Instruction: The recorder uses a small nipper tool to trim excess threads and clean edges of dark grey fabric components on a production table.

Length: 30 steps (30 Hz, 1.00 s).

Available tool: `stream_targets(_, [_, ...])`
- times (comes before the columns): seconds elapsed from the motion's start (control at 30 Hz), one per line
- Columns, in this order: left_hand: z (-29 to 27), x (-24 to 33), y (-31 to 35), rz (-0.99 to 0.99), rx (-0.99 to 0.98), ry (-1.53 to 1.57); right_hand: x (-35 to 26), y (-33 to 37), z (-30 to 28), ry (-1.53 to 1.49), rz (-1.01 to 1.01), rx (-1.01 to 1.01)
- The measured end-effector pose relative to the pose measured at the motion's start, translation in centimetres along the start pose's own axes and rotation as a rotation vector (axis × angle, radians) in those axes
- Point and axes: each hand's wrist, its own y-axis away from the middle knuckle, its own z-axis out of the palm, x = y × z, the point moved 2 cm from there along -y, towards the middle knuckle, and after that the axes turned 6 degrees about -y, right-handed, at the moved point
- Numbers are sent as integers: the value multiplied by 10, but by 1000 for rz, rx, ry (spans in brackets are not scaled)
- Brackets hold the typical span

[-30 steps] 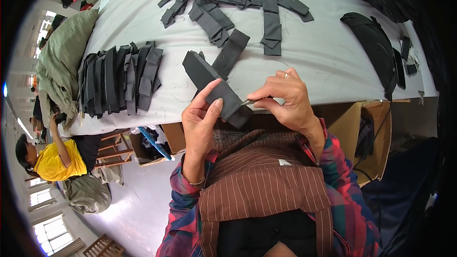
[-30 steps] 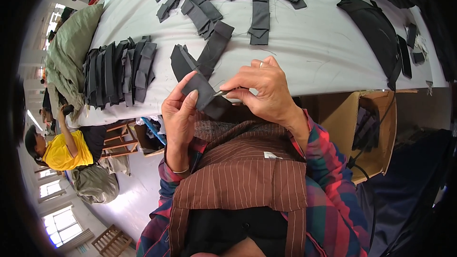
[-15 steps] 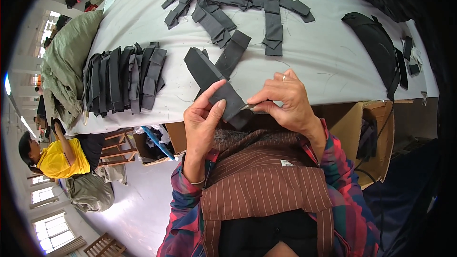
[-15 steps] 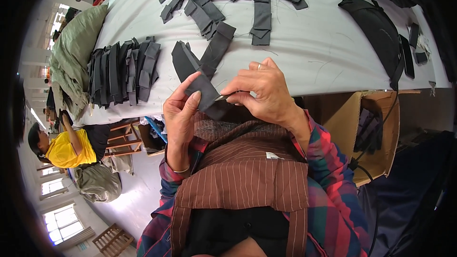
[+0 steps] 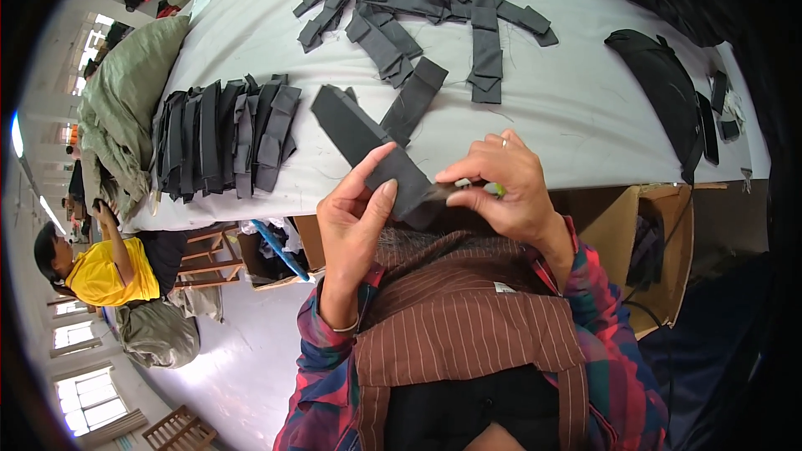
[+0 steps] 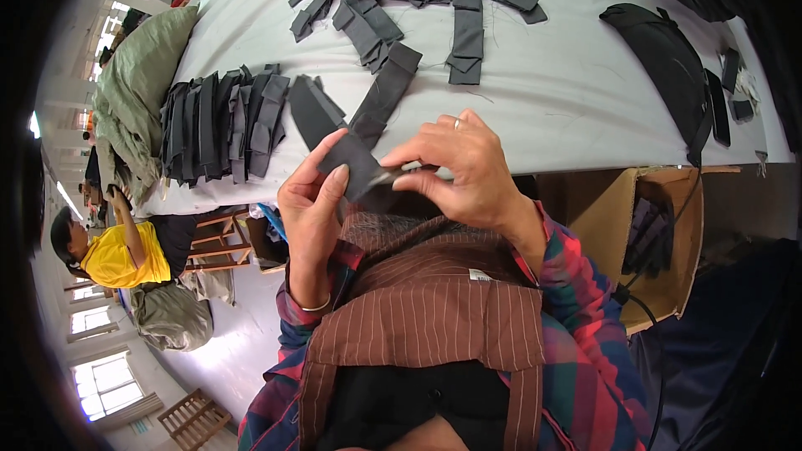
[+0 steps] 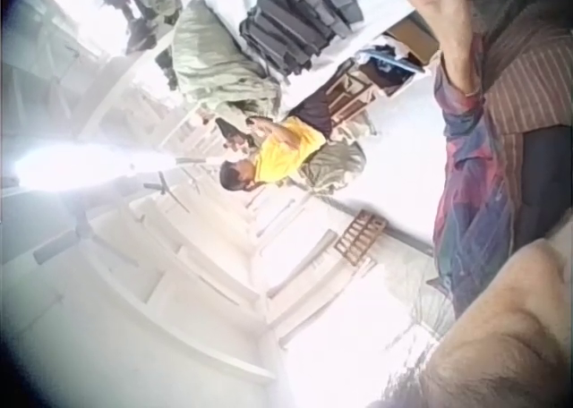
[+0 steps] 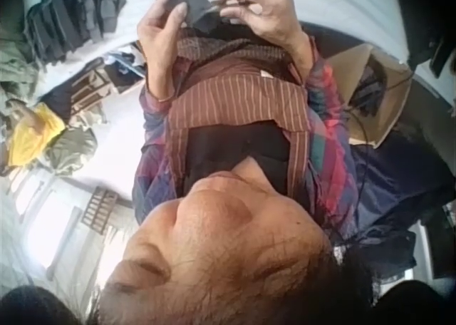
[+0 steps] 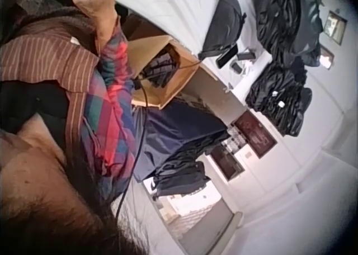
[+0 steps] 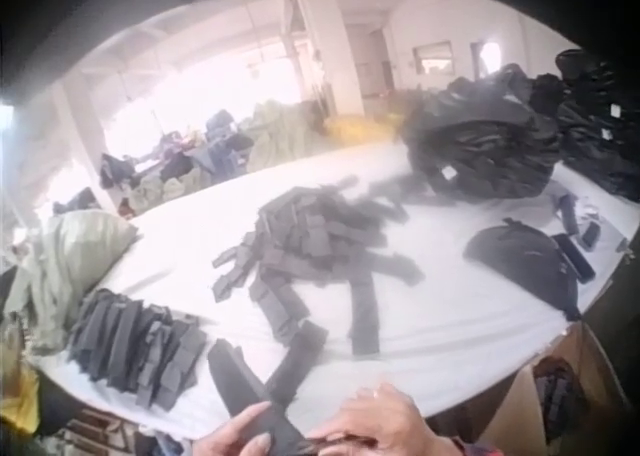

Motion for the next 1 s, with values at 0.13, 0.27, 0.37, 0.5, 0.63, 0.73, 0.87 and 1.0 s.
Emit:
stream_targets(0.13, [4, 46, 26, 49, 15, -265, -20, -4, 9, -83, -192, 32])
stream_targets(0.27, [-9, 69, 52, 133, -123, -300, -36, -4, 7, -326, -273, 23])
stream_targets(0.37, [-22, 75, 57, 116, -287, -407, -35, -3, 11, -534, -178, 36])
stream_targets(0.5, [-30, 47, 23, 274, -127, -332, -25, 3, 25, -703, 566, -94])
stream_targets(0.63, [4, -8, 11, -20, -245, 172, -8, 4, 45, -940, 568, 75])
stream_targets(0.73, [10, -25, 7, -135, -256, 404, 8, 8, 44, -888, 740, -26])
stream_targets(0.87, [8, -33, -4, -246, -261, 546, 16, 2, 39, -327, 376, 165])
stream_targets(1.0, [3, -44, -7, -295, -205, 629, 19, -3, 29, 85, 149, 114])
